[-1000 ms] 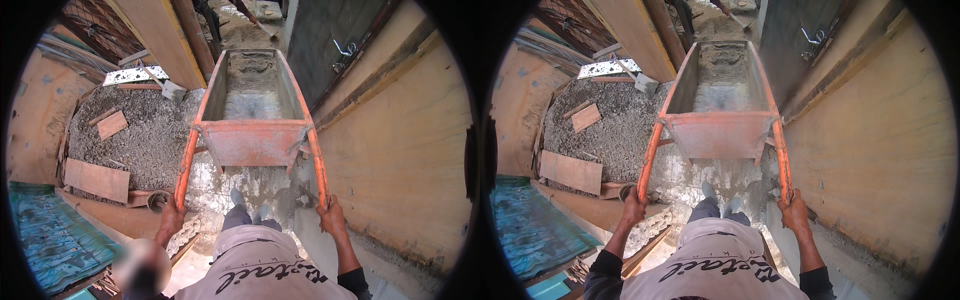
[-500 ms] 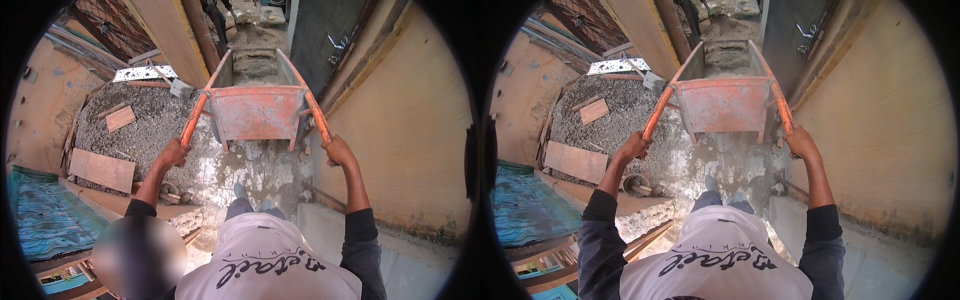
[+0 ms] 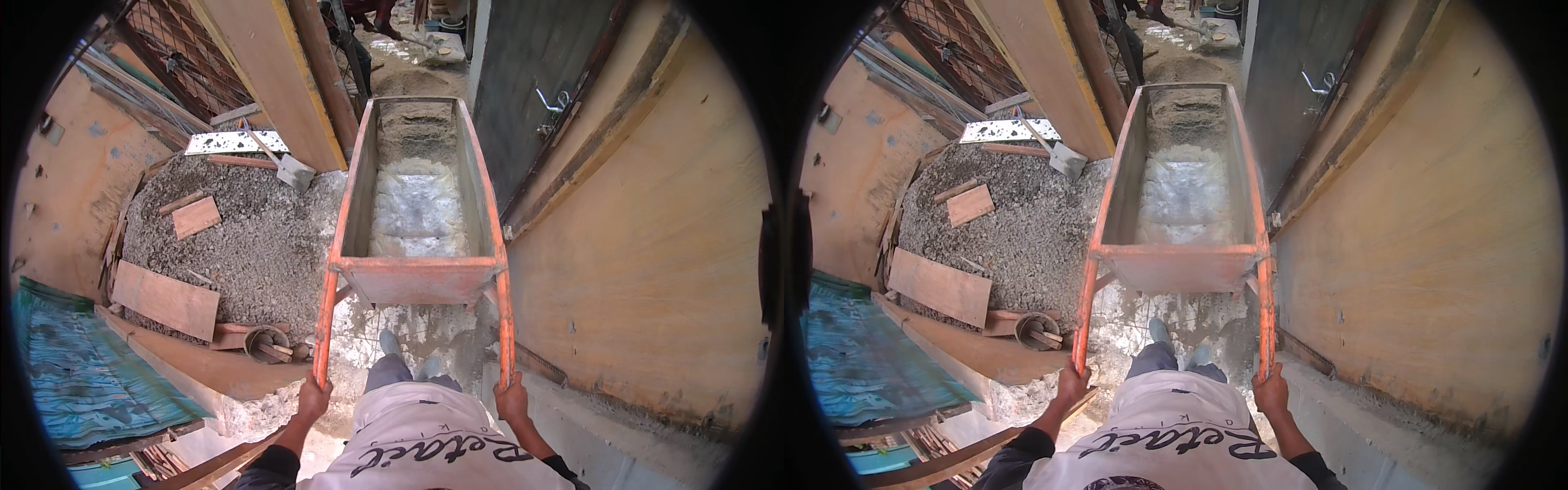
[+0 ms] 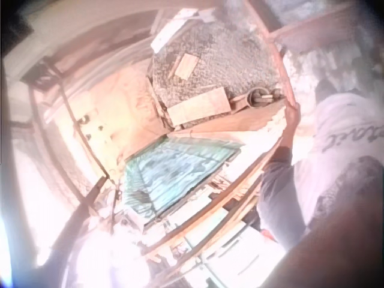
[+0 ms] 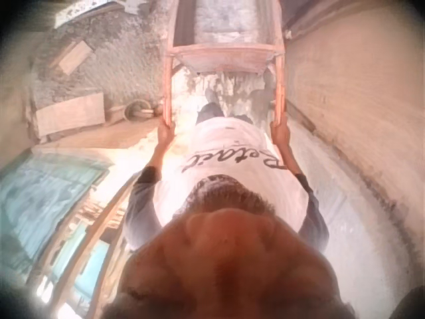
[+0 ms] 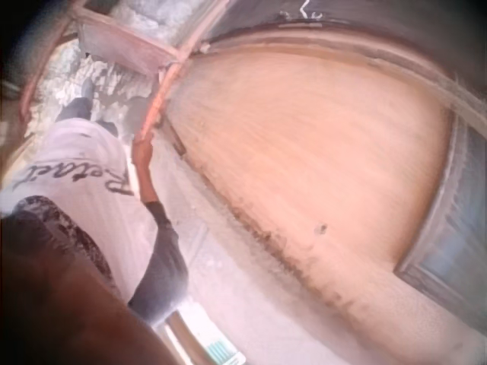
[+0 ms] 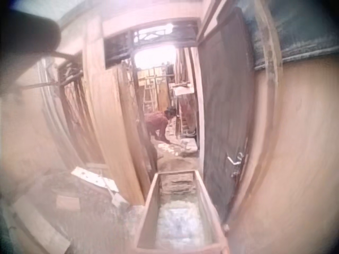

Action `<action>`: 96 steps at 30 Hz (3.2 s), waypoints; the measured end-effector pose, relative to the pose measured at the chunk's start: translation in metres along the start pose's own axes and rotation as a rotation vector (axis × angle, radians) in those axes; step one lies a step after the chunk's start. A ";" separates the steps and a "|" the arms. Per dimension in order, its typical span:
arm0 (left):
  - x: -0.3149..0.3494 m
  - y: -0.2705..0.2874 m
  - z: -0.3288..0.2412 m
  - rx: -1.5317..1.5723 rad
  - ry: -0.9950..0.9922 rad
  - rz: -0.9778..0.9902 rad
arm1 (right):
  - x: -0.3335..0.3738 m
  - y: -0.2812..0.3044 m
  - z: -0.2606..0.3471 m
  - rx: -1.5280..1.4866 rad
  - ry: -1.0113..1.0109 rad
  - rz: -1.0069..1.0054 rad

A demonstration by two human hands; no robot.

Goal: The person walks through a narrow alley and pushes a wheelbarrow filled with wet concrete into a construction area. They repeatedly tilt the wheelbarrow to pour the concrete onto the ground while another worker shovels nearby.

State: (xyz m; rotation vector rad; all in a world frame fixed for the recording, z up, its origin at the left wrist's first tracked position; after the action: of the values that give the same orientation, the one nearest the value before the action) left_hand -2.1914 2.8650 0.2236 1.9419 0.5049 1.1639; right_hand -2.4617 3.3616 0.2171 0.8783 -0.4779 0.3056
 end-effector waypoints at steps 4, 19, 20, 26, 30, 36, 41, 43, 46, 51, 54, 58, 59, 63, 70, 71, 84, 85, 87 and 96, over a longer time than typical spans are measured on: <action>-0.036 -0.083 0.047 -0.016 -0.079 -0.065 | -0.039 -0.046 -0.067 0.039 -0.047 0.021; -0.060 0.220 -0.187 0.043 -0.152 0.072 | -0.079 0.160 0.261 -0.108 0.165 0.163; -0.057 0.208 -0.172 0.039 -0.160 0.065 | -0.065 0.159 0.249 -0.139 0.162 0.127; -0.001 0.026 -0.036 0.066 -0.147 -0.121 | -0.014 0.040 0.038 -0.013 0.040 0.028; 0.027 -0.084 0.038 -0.104 -0.078 -0.007 | 0.014 0.032 -0.001 -0.089 0.019 0.073; -0.021 0.227 -0.160 0.127 -0.122 0.102 | -0.043 0.173 0.269 -0.035 0.188 0.168; -0.012 0.258 -0.206 -0.029 -0.150 0.129 | -0.037 0.204 0.266 0.051 0.185 0.097; -0.010 0.251 -0.178 0.000 -0.165 0.103 | -0.031 0.195 0.256 0.067 0.225 0.059; 0.014 0.231 -0.165 0.156 -0.097 0.121 | -0.011 0.194 0.234 0.088 0.243 0.004; 0.056 0.190 -0.128 0.247 0.039 0.197 | 0.040 0.165 0.196 -0.030 0.032 0.060; 0.066 0.141 -0.080 0.239 0.043 0.129 | 0.049 0.132 0.131 -0.181 0.054 0.048; 0.061 0.054 0.010 0.099 0.034 -0.006 | 0.065 0.063 0.036 -0.083 -0.038 0.070; 0.062 0.042 0.016 0.061 0.039 -0.023 | 0.065 0.049 0.020 -0.073 -0.031 0.051; 0.054 0.014 0.020 0.032 0.024 -0.095 | 0.051 0.015 -0.012 -0.007 -0.067 0.005; 0.017 0.060 -0.028 0.036 -0.042 -0.108 | 0.014 0.049 0.045 -0.062 0.012 0.015; 0.012 0.070 -0.036 0.048 -0.052 -0.105 | 0.008 0.059 0.060 -0.049 0.065 -0.006; -0.008 0.145 -0.088 0.061 -0.169 -0.255 | 0.013 0.101 0.133 -0.001 0.114 -0.071; -0.010 0.128 -0.079 0.117 -0.152 -0.186 | 0.016 0.091 0.125 -0.055 0.024 0.004; -0.005 0.084 -0.069 0.220 -0.132 -0.043 | 0.020 0.070 0.102 -0.174 -0.162 0.145; 0.009 0.161 -0.123 0.245 -0.181 0.013 | -0.003 0.137 0.185 -0.027 0.140 0.046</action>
State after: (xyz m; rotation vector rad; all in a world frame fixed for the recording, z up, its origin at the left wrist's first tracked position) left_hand -2.3030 2.8275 0.3887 2.2383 0.5590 0.9577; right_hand -2.5756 3.2979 0.4069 0.8146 -0.3718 0.3993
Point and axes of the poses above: each hand's wrist, its own x-axis away from the middle knuckle, its own y-axis out of the back of the hand, z = x × y, the point moved 10 cm from there along -x, towards the middle knuckle, and after that the axes turned 13 degrees about -x, right-handed, at the moved point
